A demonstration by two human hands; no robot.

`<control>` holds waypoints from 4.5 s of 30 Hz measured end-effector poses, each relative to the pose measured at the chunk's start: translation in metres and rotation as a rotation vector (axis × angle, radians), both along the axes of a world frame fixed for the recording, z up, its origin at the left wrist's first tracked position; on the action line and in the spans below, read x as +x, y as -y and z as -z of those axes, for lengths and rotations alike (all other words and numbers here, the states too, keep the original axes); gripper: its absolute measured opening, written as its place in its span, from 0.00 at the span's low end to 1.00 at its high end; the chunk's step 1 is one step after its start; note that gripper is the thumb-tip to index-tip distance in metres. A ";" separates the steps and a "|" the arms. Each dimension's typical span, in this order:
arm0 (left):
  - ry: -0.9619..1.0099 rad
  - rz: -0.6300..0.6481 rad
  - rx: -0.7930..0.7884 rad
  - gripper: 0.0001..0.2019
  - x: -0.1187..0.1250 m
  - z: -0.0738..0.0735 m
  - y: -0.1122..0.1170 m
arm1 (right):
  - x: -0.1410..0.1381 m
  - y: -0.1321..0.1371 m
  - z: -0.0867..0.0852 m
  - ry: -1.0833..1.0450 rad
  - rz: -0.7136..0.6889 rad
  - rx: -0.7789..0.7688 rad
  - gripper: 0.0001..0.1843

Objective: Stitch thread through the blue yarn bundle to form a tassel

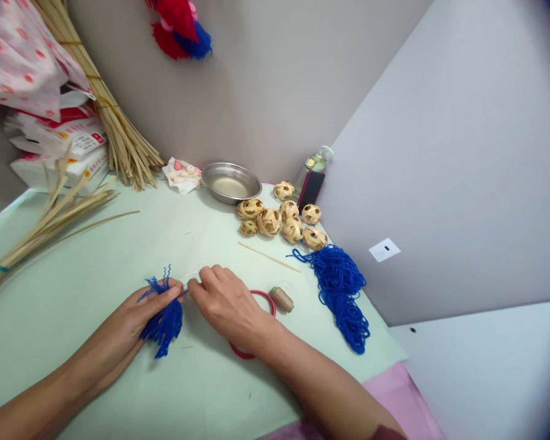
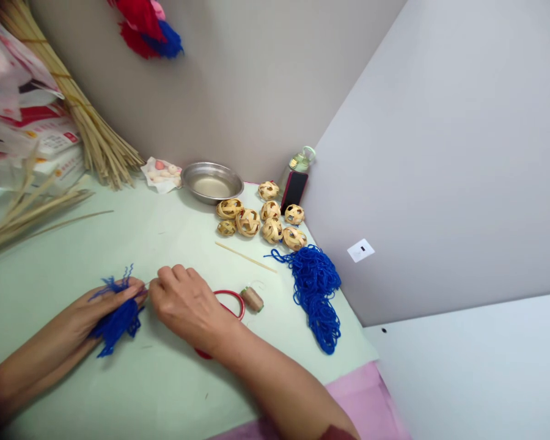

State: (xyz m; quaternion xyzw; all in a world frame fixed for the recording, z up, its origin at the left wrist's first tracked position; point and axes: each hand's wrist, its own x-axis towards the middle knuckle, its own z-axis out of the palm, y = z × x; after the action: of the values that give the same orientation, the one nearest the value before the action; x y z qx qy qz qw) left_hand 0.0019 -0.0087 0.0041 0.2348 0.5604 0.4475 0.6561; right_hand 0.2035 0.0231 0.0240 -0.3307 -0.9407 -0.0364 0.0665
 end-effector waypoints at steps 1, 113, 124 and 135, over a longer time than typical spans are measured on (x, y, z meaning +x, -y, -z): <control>-0.007 -0.013 -0.008 0.24 0.000 0.001 0.000 | 0.002 -0.002 0.000 0.035 0.084 -0.031 0.12; -0.155 0.221 0.203 0.24 0.003 0.001 0.000 | -0.003 -0.004 -0.001 -1.077 0.299 -1.264 0.22; -0.108 0.198 0.200 0.24 0.001 -0.003 0.001 | -0.005 -0.002 0.004 -1.062 0.288 -1.269 0.08; -0.117 0.244 0.196 0.23 -0.002 0.005 -0.001 | -0.004 0.000 0.001 -1.038 0.308 -1.258 0.11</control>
State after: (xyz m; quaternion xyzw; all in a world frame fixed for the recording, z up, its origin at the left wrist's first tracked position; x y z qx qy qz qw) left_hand -0.0002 -0.0078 -0.0009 0.3899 0.5187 0.4026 0.6456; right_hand 0.1998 0.0236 0.0230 -0.4060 -0.5793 0.6449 0.2892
